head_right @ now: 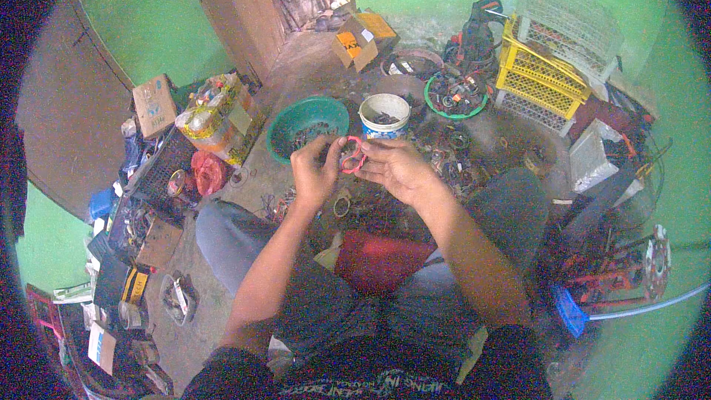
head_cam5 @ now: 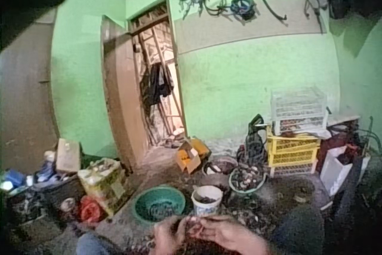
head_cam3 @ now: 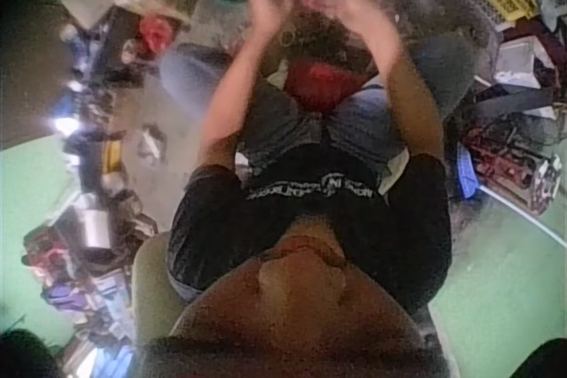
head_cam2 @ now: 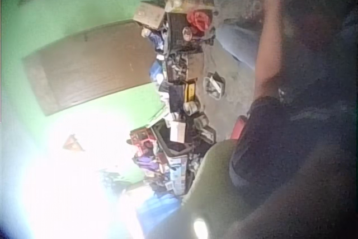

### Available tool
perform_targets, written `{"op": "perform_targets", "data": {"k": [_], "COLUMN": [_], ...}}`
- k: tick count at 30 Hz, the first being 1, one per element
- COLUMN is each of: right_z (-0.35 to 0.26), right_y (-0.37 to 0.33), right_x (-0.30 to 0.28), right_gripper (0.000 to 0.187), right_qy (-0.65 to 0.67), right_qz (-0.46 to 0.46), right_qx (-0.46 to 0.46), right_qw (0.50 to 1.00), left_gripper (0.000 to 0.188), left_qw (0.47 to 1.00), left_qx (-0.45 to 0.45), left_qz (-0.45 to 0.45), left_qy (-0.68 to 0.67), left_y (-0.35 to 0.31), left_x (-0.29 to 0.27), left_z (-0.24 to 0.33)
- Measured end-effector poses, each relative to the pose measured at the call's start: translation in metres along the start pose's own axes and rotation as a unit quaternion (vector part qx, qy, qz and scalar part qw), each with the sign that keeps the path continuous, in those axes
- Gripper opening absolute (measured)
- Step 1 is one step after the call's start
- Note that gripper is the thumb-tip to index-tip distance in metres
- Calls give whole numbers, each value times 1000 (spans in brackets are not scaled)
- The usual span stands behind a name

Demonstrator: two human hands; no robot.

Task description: The person sits cross-legged and repeatedly twists red and black wires around a small cylindrical component, then places the assembled unit into a white container. The person handles multiple wire pairs one at a time and continues the same assembly pattern throughout the clip.

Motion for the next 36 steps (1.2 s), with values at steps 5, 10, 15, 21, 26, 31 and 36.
{"op": "perform_targets", "data": {"k": [5,10,15,21,26,31,36], "right_z": [-6,-8,-17,-21,-15,-20,-19], "right_y": [-1,2,7,1,8,-1,0], "right_x": [6,4,-10,2,-8,8,-6], "right_gripper": [17,17,18,16,17,20,17], "right_qy": [67,-81,-349,-539,-527,-602,-471], "right_qz": [-72,2,102,158,136,112,66], "right_qx": [24,-57,-194,-296,-252,-183,-123], "right_qw": [995,995,911,773,800,769,871], "left_gripper": [8,8,8,8,8,9,9], "left_qw": [999,996,994,995,995,991,990], "left_qx": [-3,86,107,92,73,110,117], "left_qz": [-9,-19,-14,-34,-54,-51,-70], "left_qy": [-49,-17,2,25,36,50,28], "left_y": [7,8,6,2,2,-1,9], "left_x": [3,10,12,10,11,11,-1], "left_z": [-5,-6,-7,-12,-11,-16,-7]}}
Point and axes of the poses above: each hand's wrist, its own y-axis towards the middle knuckle, its own x-axis out of the palm, z = x × y, the point moved 5 cm from there along y, towards the middle knuckle, and after that the axes turned 2 degrees about x, right-handed, at the moved point
